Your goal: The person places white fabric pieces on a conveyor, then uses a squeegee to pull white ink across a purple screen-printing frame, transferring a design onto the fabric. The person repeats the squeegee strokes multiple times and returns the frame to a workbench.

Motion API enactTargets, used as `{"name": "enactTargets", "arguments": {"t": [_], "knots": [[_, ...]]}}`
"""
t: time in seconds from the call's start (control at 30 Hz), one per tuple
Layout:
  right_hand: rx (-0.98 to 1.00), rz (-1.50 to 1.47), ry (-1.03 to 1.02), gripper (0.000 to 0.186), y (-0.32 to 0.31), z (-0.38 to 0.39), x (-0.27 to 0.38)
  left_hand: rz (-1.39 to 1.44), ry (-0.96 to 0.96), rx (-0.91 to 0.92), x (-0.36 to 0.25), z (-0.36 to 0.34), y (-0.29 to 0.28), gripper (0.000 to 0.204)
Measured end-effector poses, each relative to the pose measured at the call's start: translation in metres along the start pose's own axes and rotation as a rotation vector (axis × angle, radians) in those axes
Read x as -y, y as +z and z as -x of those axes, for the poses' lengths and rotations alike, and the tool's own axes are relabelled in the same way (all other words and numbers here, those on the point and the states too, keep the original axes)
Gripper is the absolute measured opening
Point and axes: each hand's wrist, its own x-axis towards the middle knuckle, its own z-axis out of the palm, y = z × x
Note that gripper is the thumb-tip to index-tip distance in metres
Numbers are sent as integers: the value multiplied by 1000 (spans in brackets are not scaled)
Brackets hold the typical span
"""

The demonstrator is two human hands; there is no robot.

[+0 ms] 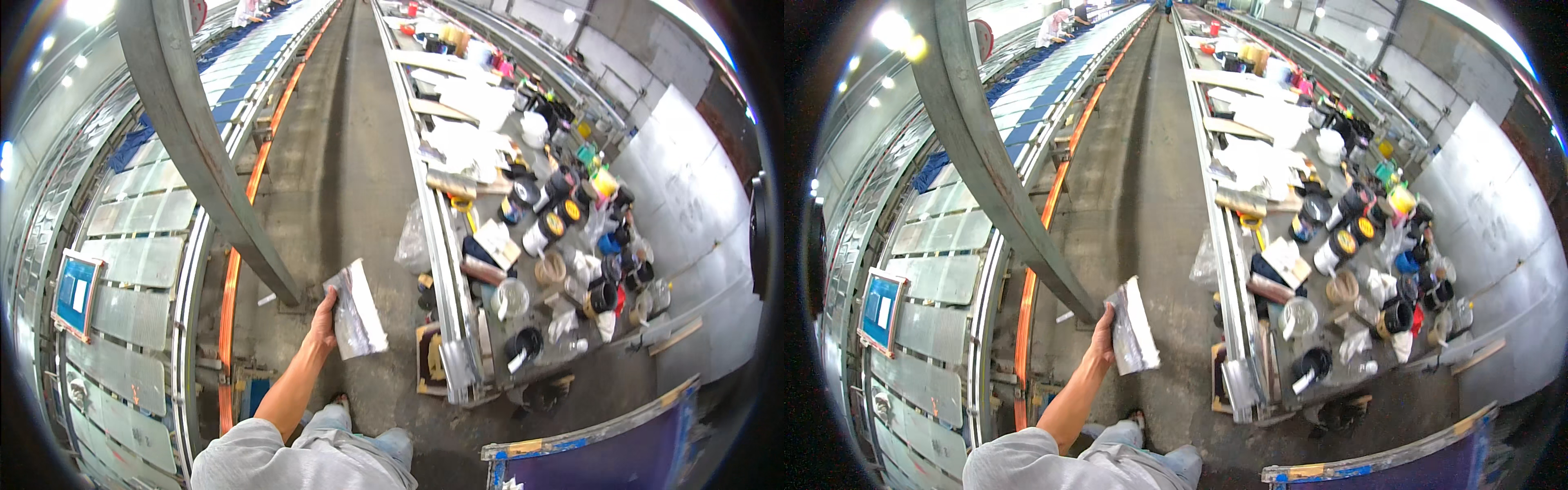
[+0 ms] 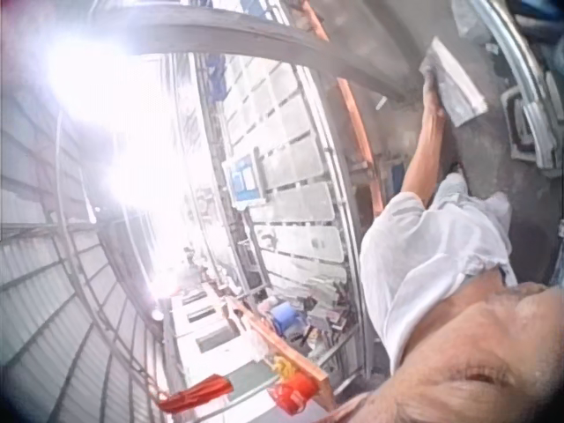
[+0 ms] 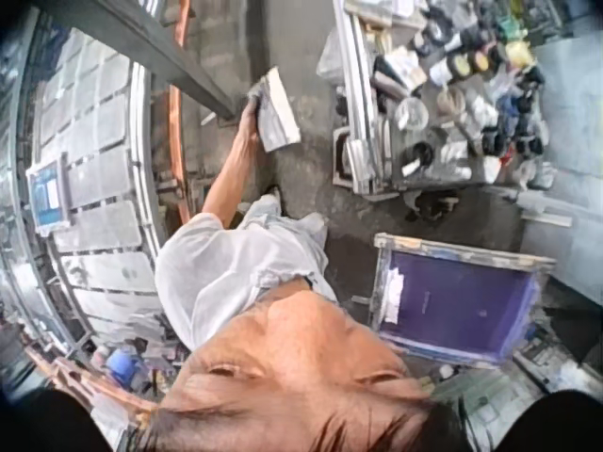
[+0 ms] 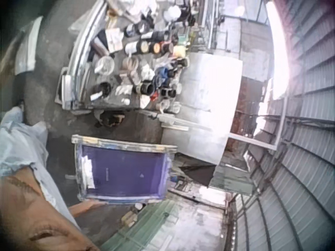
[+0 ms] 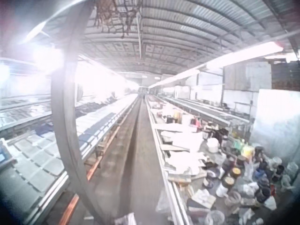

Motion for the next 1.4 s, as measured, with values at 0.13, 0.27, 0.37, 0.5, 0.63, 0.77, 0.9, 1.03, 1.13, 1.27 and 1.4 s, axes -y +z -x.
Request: {"name": "enactTargets", "arguments": {"t": [0.13,0.27,0.37,0.5,0.63,0.77,0.9,1.03,1.13,1.27,1.4], "knots": [[96,20,-152,64,120,8,76,-73,-40,34,-73,-49,42,63],[178,23,-344,59,234,6,157,-160,82,83,-138,-110,71,66],[259,27,-504,56,338,1,219,-220,276,154,-197,-179,37,66],[411,92,-823,52,485,-41,325,-298,488,127,-290,-268,28,70],[454,359,-1214,46,709,138,440,-339,701,103,-400,-317,77,73],[638,695,-1610,65,943,280,507,-560,881,62,-495,-342,121,86],[818,713,-1902,78,1141,402,493,-829,974,88,-580,-369,178,99],[999,619,-2280,82,1270,504,464,-1088,1069,41,-665,-424,172,75],[1137,633,-2466,78,1368,553,463,-1426,995,-25,-734,-515,170,72],[1287,431,-2701,82,1505,598,471,-1556,772,-72,-793,-628,183,97],[1246,491,-2943,82,1640,639,503,-1228,436,-2,-846,-738,199,78]]}}
